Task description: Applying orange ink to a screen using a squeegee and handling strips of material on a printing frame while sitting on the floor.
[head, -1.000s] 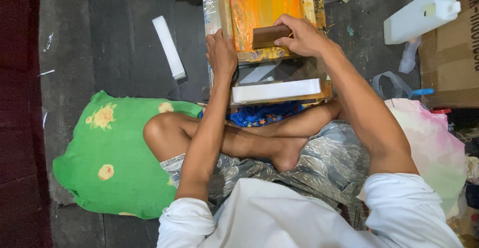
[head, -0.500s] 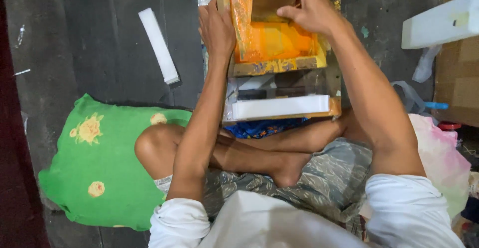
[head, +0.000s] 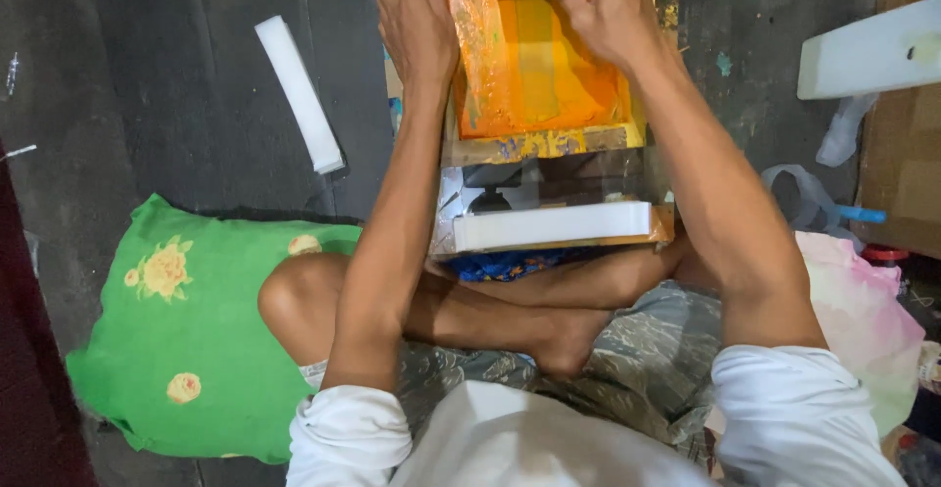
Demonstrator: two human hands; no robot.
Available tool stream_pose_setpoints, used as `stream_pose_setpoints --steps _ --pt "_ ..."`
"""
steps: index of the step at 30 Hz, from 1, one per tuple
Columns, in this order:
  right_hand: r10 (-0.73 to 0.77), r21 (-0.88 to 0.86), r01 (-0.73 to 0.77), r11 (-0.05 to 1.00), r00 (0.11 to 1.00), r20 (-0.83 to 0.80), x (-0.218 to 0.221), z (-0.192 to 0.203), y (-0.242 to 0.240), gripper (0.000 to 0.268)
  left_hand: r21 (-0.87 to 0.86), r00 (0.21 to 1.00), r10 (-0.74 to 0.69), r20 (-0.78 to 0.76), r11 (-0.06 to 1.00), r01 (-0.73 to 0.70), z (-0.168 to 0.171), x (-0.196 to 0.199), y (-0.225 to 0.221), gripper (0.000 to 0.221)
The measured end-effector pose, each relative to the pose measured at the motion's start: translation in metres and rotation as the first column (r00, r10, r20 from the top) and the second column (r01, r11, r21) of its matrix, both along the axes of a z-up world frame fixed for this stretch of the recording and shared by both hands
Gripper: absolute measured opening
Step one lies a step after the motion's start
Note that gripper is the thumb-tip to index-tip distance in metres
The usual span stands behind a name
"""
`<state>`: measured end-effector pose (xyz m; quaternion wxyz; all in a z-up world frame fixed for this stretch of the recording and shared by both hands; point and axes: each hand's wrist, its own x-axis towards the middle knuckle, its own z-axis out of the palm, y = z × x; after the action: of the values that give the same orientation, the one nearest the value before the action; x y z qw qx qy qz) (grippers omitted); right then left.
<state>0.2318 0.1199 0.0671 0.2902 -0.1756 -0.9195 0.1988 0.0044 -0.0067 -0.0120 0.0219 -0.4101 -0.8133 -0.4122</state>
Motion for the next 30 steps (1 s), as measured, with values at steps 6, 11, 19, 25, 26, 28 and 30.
stream_pose_setpoints --steps 6,11,19,25,26,28,30 --pt "0.094 -0.083 -0.093 0.992 0.996 0.005 0.023 0.032 -0.055 0.017 -0.093 0.999 0.008 0.049 0.996 -0.004 0.028 0.027 -0.042 0.039" --pt "0.089 -0.193 -0.058 0.979 0.984 0.152 0.047 0.048 -0.096 0.024 -0.194 0.996 0.034 0.082 0.981 -0.018 0.042 0.050 -0.074 0.041" --pt "0.121 -0.305 -0.031 0.952 0.952 0.280 0.067 0.064 -0.126 0.025 -0.174 0.996 0.054 0.073 0.984 -0.041 0.033 0.072 -0.112 0.038" --pt "0.084 -0.372 0.008 0.928 0.970 0.230 0.066 0.058 -0.126 0.028 -0.050 0.997 -0.074 0.024 0.996 0.075 0.012 0.066 -0.129 0.043" --pt "0.049 -0.356 0.030 0.934 0.976 0.213 0.067 0.053 -0.125 0.032 -0.016 0.993 -0.119 -0.001 0.993 0.119 0.007 0.064 -0.131 0.044" --pt "-0.014 -0.357 0.041 0.933 0.997 0.079 0.069 0.050 -0.130 0.032 -0.008 0.992 -0.127 -0.017 0.992 0.127 0.006 0.062 -0.131 0.044" --pt "-0.077 -0.356 0.053 0.933 0.996 -0.054 0.075 0.031 -0.127 0.031 0.003 0.990 -0.135 -0.029 0.991 0.135 0.008 0.063 -0.130 0.044"
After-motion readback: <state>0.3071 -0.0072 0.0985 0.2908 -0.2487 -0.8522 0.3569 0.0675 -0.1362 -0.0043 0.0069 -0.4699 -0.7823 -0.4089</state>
